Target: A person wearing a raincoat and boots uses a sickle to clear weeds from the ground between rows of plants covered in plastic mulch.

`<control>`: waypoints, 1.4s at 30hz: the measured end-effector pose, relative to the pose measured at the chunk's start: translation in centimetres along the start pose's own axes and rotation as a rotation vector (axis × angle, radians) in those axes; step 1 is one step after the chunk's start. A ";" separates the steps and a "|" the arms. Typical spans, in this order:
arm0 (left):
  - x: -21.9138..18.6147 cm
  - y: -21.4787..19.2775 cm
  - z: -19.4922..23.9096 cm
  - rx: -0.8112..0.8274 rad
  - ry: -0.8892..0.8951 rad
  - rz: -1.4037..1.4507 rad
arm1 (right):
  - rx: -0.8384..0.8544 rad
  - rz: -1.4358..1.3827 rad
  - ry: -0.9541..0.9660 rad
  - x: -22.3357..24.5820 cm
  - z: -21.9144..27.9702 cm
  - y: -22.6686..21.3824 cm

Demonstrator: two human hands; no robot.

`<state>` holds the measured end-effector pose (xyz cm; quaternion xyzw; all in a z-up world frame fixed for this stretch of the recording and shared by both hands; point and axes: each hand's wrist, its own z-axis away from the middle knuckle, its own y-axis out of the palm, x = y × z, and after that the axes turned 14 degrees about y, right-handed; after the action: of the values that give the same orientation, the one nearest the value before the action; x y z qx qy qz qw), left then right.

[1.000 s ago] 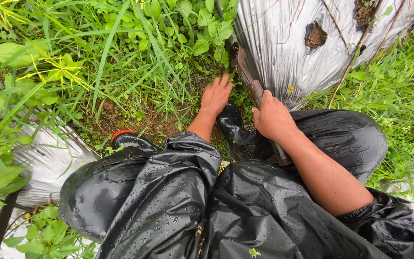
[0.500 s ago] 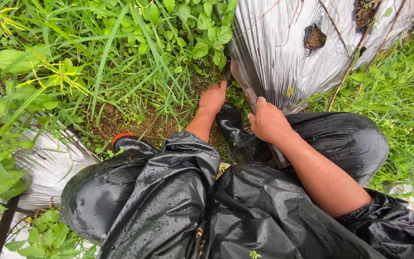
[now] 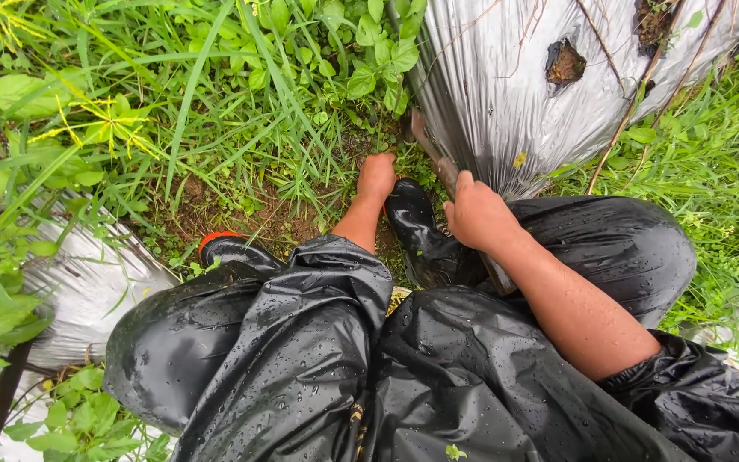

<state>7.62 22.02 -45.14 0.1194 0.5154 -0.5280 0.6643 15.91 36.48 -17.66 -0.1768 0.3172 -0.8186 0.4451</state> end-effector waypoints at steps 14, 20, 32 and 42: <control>-1.4 -2.1 0.7 0.154 -0.062 -0.046 | 0.045 -0.004 0.025 -0.4 -0.4 0.6; -0.9 -0.5 -0.9 0.268 -0.003 -0.165 | 0.129 -0.068 0.071 -0.1 -0.5 0.3; -4.0 -3.7 2.0 0.170 -0.075 -0.043 | 0.201 -0.103 0.101 0.9 -0.2 -1.1; -0.3 -2.6 -1.0 0.040 -0.016 -0.054 | 0.144 -0.136 0.154 1.2 0.0 -1.5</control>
<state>4.91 21.82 -44.34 0.1146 0.5024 -0.5569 0.6514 14.31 36.03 -16.67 -0.1022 0.2779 -0.8788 0.3743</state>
